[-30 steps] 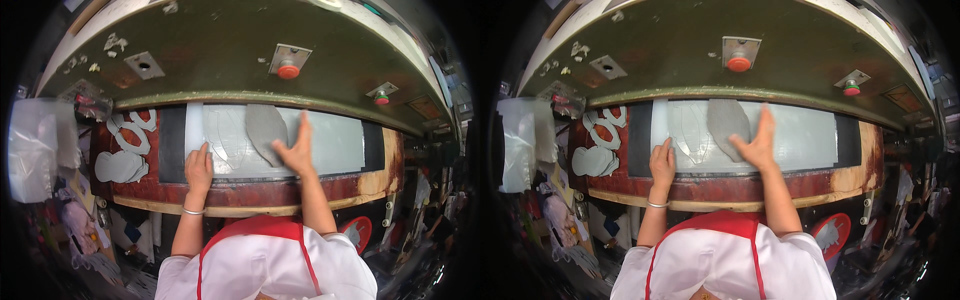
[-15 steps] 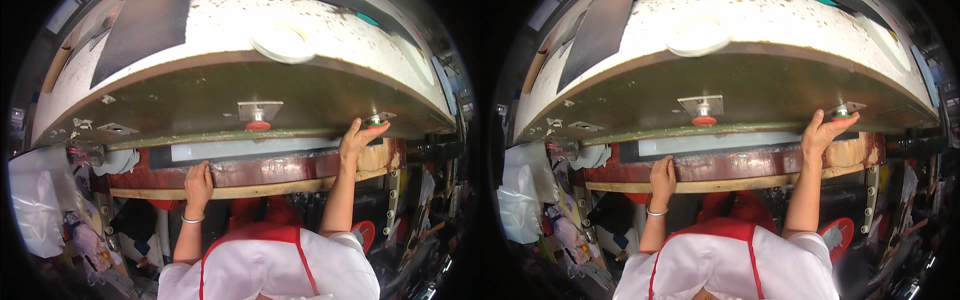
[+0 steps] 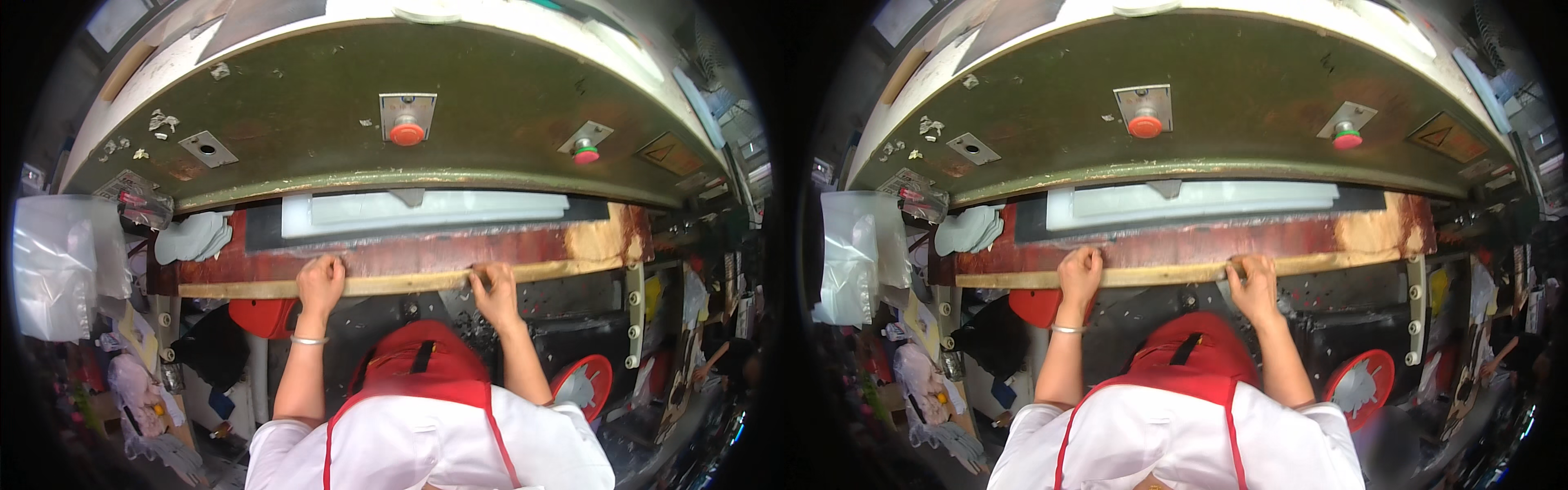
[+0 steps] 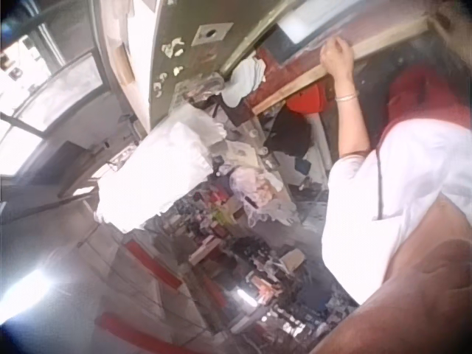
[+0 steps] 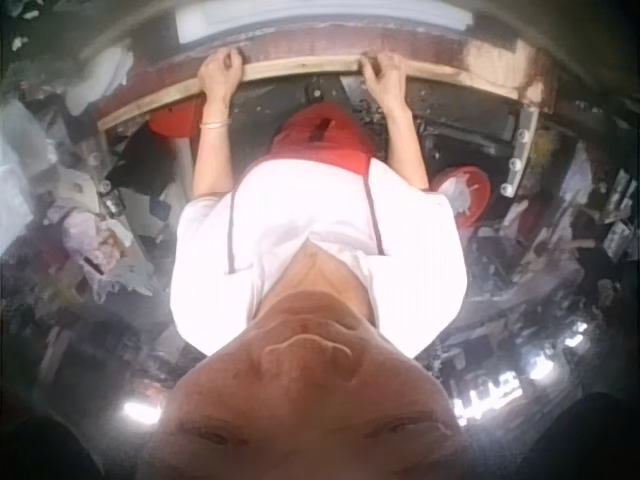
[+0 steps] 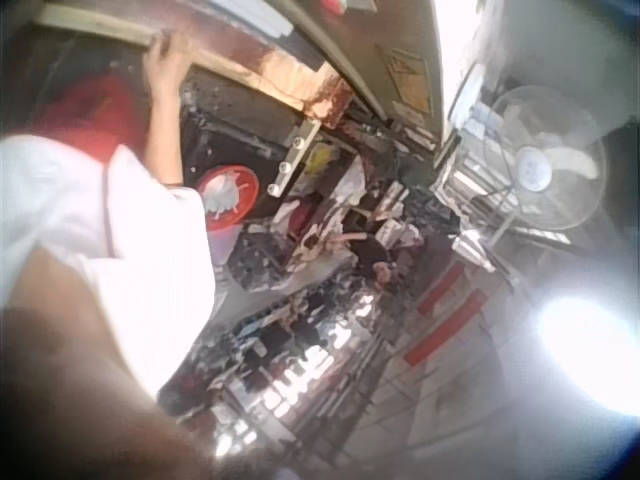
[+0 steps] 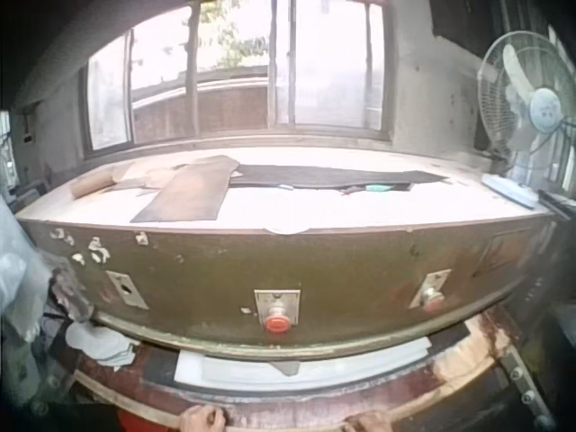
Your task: The person places a gray sheet onto a die-cutting machine, aligns it, and presses a button to cut out shoe insole shapes. They remove the cut pieces, stack them, and repeat the process with additional sheets. The cut insoles are collected and stacked on the work surface.
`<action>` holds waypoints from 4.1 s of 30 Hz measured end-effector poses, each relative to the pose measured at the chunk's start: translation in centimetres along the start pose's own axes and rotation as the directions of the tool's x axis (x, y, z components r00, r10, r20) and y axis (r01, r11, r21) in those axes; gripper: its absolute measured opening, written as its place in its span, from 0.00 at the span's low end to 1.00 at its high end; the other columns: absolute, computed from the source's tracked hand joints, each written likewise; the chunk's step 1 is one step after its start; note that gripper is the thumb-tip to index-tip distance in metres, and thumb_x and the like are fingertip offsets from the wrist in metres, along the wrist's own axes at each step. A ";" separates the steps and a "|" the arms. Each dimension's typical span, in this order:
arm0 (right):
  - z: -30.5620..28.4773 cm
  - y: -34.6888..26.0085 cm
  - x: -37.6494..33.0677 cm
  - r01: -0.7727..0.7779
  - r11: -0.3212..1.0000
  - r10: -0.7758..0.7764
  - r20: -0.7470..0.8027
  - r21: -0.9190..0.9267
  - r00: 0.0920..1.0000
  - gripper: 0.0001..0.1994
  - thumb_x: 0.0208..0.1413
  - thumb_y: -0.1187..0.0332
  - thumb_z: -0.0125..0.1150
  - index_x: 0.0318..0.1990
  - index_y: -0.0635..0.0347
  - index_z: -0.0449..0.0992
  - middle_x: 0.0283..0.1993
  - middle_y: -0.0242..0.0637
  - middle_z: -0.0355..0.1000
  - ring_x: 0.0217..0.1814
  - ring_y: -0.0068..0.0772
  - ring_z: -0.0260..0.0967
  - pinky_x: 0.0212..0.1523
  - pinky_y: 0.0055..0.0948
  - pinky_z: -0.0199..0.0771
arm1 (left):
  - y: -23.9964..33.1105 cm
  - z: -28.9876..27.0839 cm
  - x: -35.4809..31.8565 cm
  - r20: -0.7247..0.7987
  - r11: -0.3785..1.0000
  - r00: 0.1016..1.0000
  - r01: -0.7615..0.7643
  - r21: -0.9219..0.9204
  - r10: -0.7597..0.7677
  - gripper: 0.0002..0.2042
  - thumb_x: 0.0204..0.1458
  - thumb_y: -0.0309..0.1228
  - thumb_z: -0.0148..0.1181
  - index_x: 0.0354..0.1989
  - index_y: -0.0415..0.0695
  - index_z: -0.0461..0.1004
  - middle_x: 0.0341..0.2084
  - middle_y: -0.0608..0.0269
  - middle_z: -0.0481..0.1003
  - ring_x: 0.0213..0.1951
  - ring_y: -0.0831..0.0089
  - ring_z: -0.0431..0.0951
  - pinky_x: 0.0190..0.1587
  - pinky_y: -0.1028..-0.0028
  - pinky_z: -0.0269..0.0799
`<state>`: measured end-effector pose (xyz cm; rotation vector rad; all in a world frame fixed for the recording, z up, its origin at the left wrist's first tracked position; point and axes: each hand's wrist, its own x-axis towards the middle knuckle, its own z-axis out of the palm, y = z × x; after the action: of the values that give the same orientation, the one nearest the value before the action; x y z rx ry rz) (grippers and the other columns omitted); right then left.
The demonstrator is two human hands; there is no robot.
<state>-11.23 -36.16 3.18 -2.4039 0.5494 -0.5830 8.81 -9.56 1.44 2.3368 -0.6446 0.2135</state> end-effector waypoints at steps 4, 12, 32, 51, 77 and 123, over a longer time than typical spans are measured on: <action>-1.3 -1.9 -1.6 -0.093 0.995 0.096 0.066 -0.044 0.993 0.02 0.43 0.77 0.59 0.26 0.60 0.75 0.28 0.41 0.72 0.37 0.47 0.67 0.45 0.39 0.66 | 1.1 -1.6 -4.1 0.031 0.999 0.999 0.007 0.035 -0.008 0.04 0.45 0.28 0.59 0.21 0.45 0.74 0.14 0.59 0.70 0.22 0.58 0.72 0.26 0.61 0.67; 5.4 -8.7 3.3 0.186 0.982 -0.188 0.155 0.028 0.970 0.44 0.31 0.65 0.74 0.61 0.60 0.60 0.61 0.66 0.51 0.65 0.69 0.44 0.63 0.52 0.54 | 2.4 -5.3 -13.7 0.179 0.994 0.979 -0.102 0.033 0.095 0.02 0.46 0.27 0.60 0.27 0.44 0.76 0.20 0.56 0.72 0.23 0.58 0.72 0.28 0.63 0.68; -0.9 -5.6 -4.4 -0.060 0.998 0.060 0.009 -0.033 0.998 0.44 0.25 0.71 0.76 0.57 0.59 0.58 0.62 0.57 0.50 0.66 0.57 0.47 0.64 0.47 0.53 | 3.7 -8.0 -20.1 0.326 0.982 0.929 -0.188 0.017 0.172 0.02 0.47 0.27 0.59 0.28 0.45 0.74 0.22 0.64 0.72 0.25 0.65 0.72 0.27 0.69 0.68; -6.4 1.5 20.7 -0.140 0.981 0.023 -0.641 -0.133 0.767 0.47 0.58 0.52 0.54 0.65 0.79 0.30 0.69 0.71 0.30 0.73 0.66 0.26 0.70 0.53 0.28 | 1.8 -1.4 -0.4 0.136 0.996 0.990 -0.059 0.065 0.050 0.03 0.49 0.26 0.58 0.26 0.41 0.75 0.19 0.56 0.73 0.23 0.57 0.73 0.27 0.64 0.69; 0.6 1.1 0.3 0.002 0.999 -0.009 -0.181 -0.039 0.983 0.05 0.41 0.72 0.59 0.21 0.62 0.71 0.21 0.41 0.67 0.31 0.46 0.67 0.39 0.42 0.66 | -0.2 -1.1 -3.3 0.069 0.946 0.988 -0.155 0.285 0.141 0.13 0.55 0.37 0.53 0.29 0.40 0.76 0.23 0.46 0.75 0.26 0.48 0.74 0.28 0.58 0.70; -6.0 1.9 21.4 -0.138 0.982 0.021 -0.649 -0.130 0.761 0.48 0.56 0.49 0.54 0.66 0.77 0.33 0.68 0.73 0.30 0.71 0.71 0.29 0.69 0.54 0.32 | 1.1 -1.4 -2.4 0.153 0.986 0.981 -0.132 0.097 0.116 0.04 0.49 0.27 0.55 0.24 0.43 0.73 0.18 0.55 0.70 0.22 0.56 0.71 0.26 0.62 0.67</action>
<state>2.68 -51.15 12.19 -2.2731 1.0204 -1.4021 6.21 -8.37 2.32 2.4335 -0.8729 0.1351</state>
